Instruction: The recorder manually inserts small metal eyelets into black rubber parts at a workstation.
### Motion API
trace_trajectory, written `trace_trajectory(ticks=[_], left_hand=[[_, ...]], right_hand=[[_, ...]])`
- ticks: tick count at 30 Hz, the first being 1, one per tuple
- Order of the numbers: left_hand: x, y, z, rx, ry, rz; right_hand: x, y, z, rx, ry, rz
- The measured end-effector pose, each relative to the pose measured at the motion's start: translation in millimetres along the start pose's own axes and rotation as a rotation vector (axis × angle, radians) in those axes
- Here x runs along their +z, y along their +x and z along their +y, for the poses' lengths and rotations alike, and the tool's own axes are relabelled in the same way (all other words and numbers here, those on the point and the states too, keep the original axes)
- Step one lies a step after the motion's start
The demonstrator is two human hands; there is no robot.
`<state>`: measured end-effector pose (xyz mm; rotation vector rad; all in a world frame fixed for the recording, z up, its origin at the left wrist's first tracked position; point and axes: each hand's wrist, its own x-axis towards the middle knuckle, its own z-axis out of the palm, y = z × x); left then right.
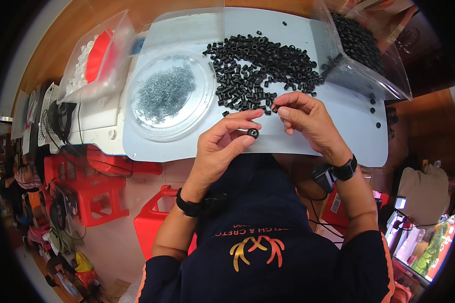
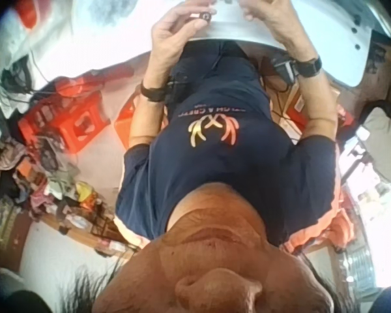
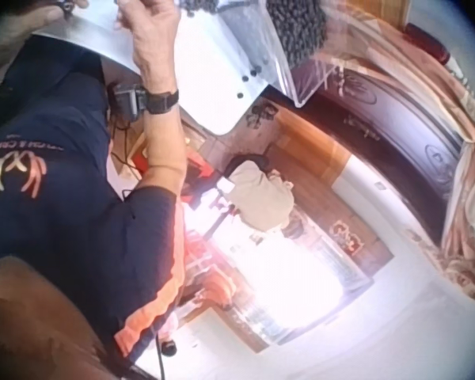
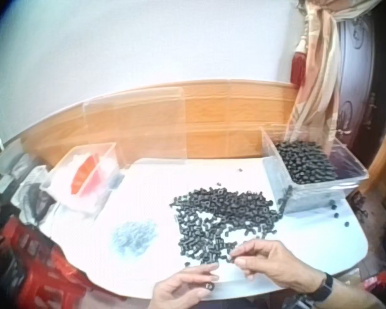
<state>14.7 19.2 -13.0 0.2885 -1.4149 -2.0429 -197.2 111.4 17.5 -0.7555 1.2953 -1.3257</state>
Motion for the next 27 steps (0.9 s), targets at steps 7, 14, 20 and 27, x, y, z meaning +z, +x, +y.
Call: trace_trajectory(ticks=[7,14,20,27], left_hand=[[2.2,0.8,-5.2,0.099,0.152,-0.03],[-1.2,-4.8,-11.3,0.108,0.271,0.011],[3.4,-4.8,-6.8,0.073,0.052,0.011],[-2.9,-5.3,-3.2,-0.094,-0.106,0.078]], right_hand=[[19.0,2.4,8.2,-0.026,0.09,0.009],[33.8,0.7,12.9,-0.252,-0.258,0.058],[36.7,1.4,12.7,-0.313,-0.191,0.134],[27.2,-2.6,1.8,-0.159,-0.074,0.004]])
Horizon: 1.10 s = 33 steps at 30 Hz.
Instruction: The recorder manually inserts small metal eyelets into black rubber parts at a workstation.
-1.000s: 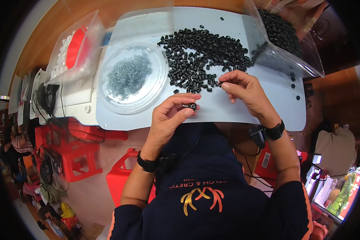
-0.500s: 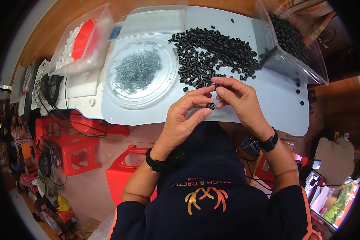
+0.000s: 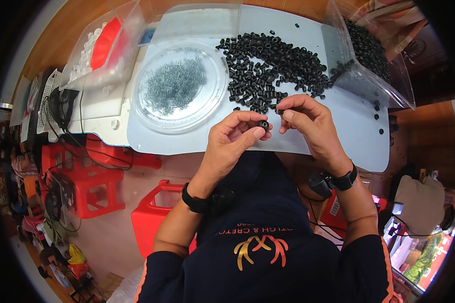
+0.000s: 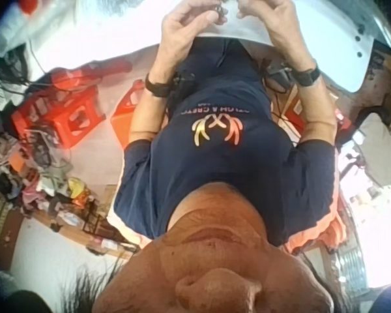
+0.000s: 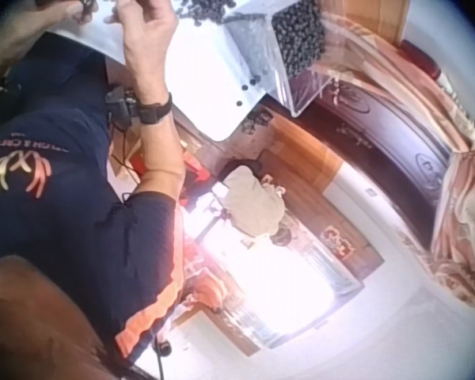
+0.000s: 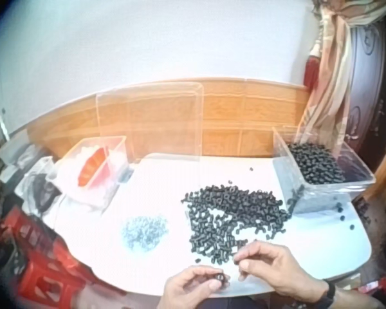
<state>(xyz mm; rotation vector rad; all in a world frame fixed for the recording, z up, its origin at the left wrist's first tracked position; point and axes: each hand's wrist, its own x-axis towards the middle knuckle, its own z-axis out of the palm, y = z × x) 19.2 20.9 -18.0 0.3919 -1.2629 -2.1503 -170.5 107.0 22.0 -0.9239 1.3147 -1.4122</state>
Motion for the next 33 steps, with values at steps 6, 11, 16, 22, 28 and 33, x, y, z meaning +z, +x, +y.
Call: trace_trajectory(ticks=[6,11,16,22,28,33], left_hand=[[-3.3,3.7,-3.1,-0.003,0.018,0.014],[-3.0,3.5,-2.5,-0.02,0.037,0.024],[-2.5,4.5,-2.0,-0.01,0.038,0.009],[-1.1,5.6,1.3,-0.009,0.091,0.018],[-2.6,8.2,-0.9,0.01,0.144,0.031],[-1.1,9.5,3.4,0.01,0.172,0.01]], right_hand=[[13.5,-3.3,-15.0,-0.071,-0.192,-0.046],[17.5,-4.3,-17.5,0.003,-0.143,-0.058],[17.6,-2.0,-21.9,0.001,-0.276,-0.067],[18.2,-0.7,-19.2,-0.092,-0.406,-0.07],[18.3,0.3,-19.6,-0.124,-0.403,-0.106],[10.4,5.5,-19.8,0.023,-0.204,-0.15]])
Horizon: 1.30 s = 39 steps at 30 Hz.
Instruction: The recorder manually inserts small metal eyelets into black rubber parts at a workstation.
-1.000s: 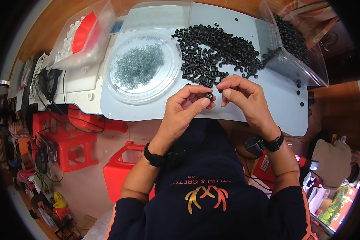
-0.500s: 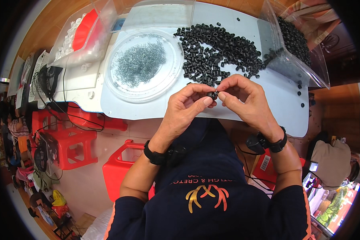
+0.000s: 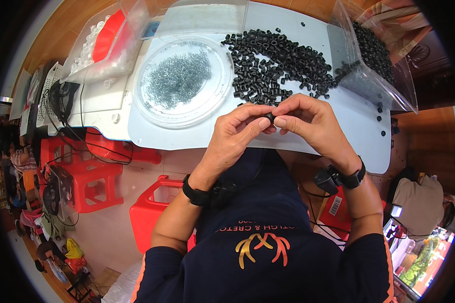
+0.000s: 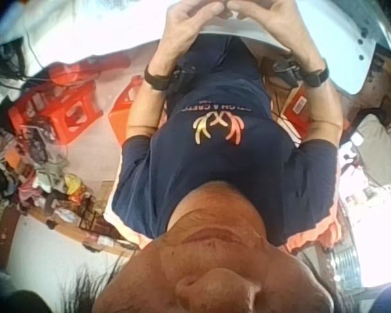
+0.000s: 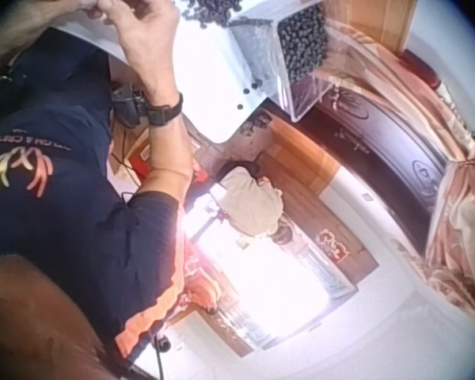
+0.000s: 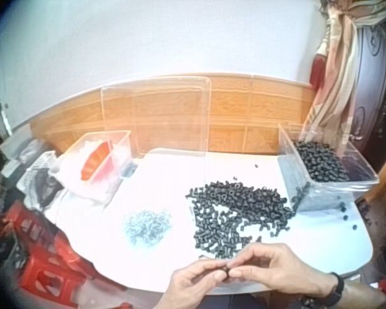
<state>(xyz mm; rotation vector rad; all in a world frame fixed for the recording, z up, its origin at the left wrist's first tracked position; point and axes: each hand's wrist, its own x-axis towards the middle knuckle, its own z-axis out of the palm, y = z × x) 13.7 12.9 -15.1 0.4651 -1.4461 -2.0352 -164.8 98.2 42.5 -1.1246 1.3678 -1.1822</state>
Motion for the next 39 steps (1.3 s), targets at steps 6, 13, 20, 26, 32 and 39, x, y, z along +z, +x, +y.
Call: trace_trajectory(ticks=[6,13,20,26,32,39], left_hand=[[0.5,-1.9,0.2,0.034,0.018,-0.051],[1.5,1.5,8.7,0.169,0.257,-0.06],[6.3,7.7,16.5,0.395,0.337,-0.158],[8.9,8.0,15.1,0.377,0.255,-0.189],[6.2,10.6,20.5,0.386,0.323,-0.264],[5.1,16.2,12.8,0.38,0.406,-0.313]], right_hand=[[-10.5,2.2,7.3,0.173,0.184,-0.038],[-21.1,4.4,26.2,0.366,0.545,-0.17],[-26.6,2.0,34.0,0.365,0.707,-0.393],[-24.8,-1.4,29.5,0.278,0.606,-0.363],[-15.1,-7.9,18.7,0.255,0.594,-0.281],[-21.4,-12.9,7.7,0.318,0.574,-0.269]])
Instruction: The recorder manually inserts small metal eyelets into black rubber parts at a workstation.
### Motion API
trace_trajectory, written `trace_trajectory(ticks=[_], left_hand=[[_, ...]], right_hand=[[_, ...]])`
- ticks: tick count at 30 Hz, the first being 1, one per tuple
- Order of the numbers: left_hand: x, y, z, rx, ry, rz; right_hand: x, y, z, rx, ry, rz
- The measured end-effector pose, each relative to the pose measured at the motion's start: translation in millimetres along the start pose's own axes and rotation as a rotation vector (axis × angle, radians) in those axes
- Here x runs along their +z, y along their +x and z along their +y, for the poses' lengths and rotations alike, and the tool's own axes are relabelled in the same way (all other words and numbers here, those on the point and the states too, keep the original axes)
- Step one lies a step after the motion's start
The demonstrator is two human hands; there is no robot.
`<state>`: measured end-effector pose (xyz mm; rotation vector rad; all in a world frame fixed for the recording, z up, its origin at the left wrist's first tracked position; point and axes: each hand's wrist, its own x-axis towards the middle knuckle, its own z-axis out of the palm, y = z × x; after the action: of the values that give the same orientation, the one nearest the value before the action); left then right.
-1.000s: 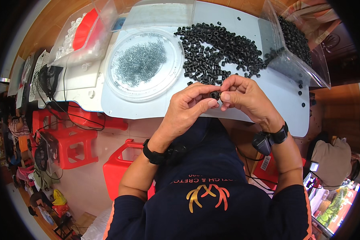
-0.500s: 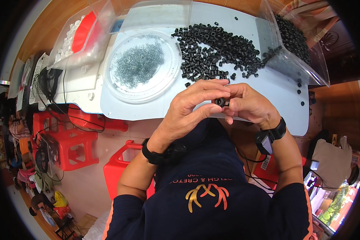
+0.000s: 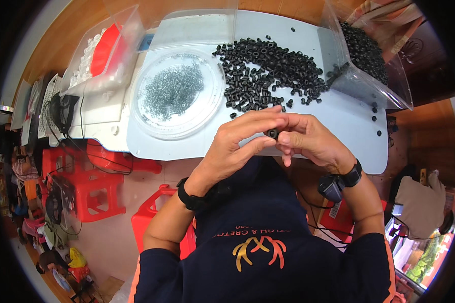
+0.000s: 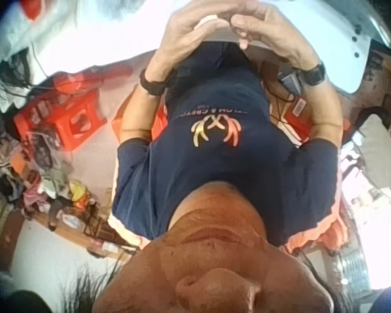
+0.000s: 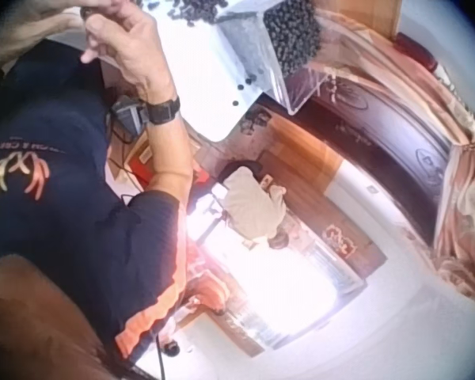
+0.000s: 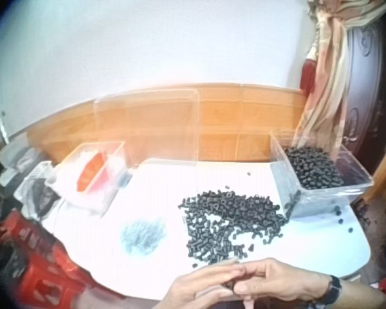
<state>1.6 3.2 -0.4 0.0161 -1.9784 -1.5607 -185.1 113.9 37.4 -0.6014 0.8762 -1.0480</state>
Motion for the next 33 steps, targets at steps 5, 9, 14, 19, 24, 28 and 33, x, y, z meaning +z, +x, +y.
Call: trace_trajectory(ticks=[5,9,14,19,24,28,33], left_hand=[[2.4,-17.8,-10.5,-0.178,-0.131,0.229],[-2.3,-32.3,-12.9,-0.358,-0.2,0.253],[-6.3,-37.2,-19.4,-0.455,-0.193,0.246],[-3.7,-36.9,-26.9,-0.387,-0.168,0.255],[-8.7,-39.7,-29.5,-0.386,-0.123,0.221],[-10.1,-38.3,-28.9,-0.386,-0.15,0.219],[-13.4,-38.9,-28.3,-0.374,-0.107,0.186]], right_hand=[[2.3,-28.4,-54.6,-0.365,-0.702,0.402],[-38.4,-65.1,-125.6,-0.691,-0.947,0.837],[-66.2,-67.3,-149.2,-1.048,-1.117,1.135],[-45.5,-14.3,-91.3,-0.657,-1.293,0.73],[-61.9,41.6,-41.7,-0.478,-1.532,0.546],[-76.4,63.5,-32.8,-0.513,-1.665,0.566],[-63.3,86.3,-32.5,-0.464,-1.644,0.533]])
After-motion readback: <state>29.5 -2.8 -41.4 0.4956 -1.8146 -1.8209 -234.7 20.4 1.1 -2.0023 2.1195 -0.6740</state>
